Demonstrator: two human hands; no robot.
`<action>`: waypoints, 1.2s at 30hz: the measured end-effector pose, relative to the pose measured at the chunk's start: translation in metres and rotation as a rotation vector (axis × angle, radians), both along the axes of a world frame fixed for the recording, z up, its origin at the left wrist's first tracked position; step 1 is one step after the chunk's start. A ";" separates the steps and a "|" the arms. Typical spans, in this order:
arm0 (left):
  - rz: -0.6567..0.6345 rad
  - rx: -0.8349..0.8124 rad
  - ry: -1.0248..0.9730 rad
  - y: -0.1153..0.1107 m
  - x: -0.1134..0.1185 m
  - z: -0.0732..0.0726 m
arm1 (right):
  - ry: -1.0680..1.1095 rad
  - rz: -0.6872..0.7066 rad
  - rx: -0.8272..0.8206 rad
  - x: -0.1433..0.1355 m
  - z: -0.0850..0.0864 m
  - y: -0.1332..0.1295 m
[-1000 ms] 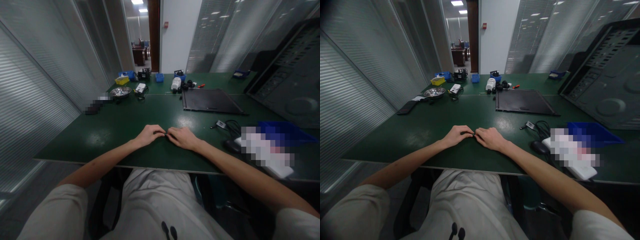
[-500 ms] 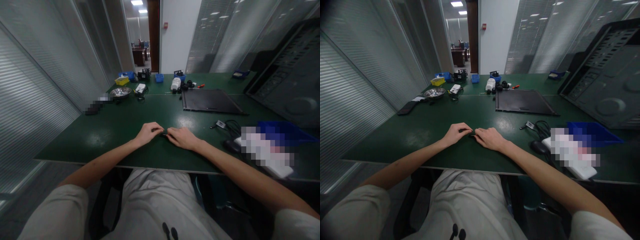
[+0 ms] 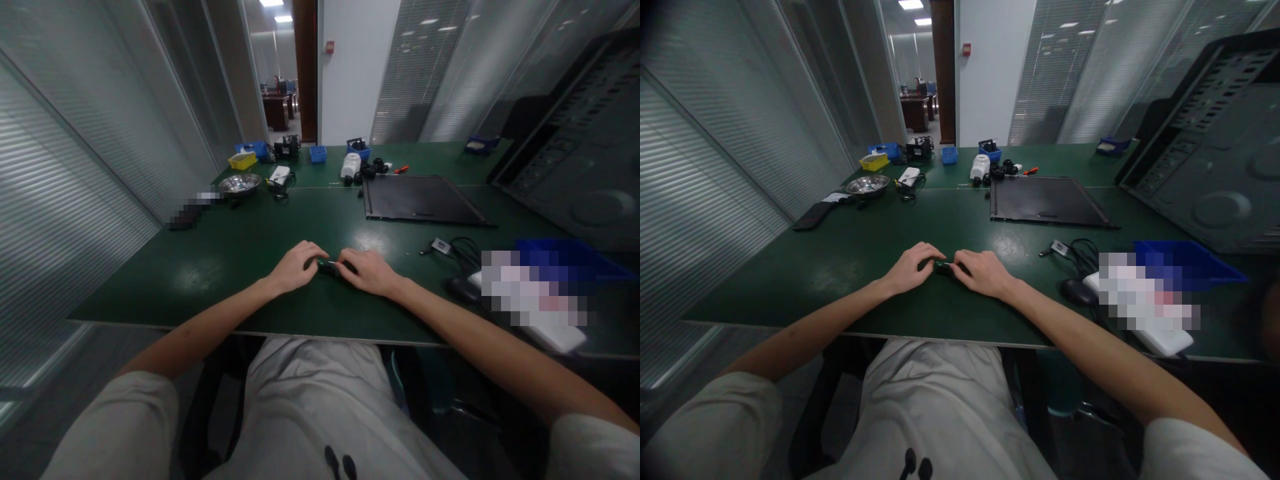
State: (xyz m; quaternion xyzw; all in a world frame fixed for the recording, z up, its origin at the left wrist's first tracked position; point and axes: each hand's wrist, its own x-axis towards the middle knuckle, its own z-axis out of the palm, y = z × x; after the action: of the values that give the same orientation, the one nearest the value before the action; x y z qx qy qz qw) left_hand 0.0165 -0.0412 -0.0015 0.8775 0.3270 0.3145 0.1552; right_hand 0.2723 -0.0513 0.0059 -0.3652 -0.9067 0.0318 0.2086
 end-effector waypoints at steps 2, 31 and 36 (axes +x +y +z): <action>-0.051 -0.006 0.049 -0.004 0.003 0.002 | 0.092 -0.016 0.015 0.004 0.000 0.003; 1.339 -0.216 0.402 0.032 -0.376 0.009 | 0.184 -0.011 0.000 0.010 0.001 0.006; 1.324 -0.160 0.507 0.020 -0.380 0.001 | 0.180 -0.021 -0.001 0.009 -0.001 0.007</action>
State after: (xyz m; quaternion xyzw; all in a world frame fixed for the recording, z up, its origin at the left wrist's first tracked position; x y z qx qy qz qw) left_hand -0.3635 -0.0209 -0.0005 0.5267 0.8394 0.1042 -0.0852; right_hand 0.2816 -0.0443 0.0051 -0.3704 -0.8803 0.0630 0.2896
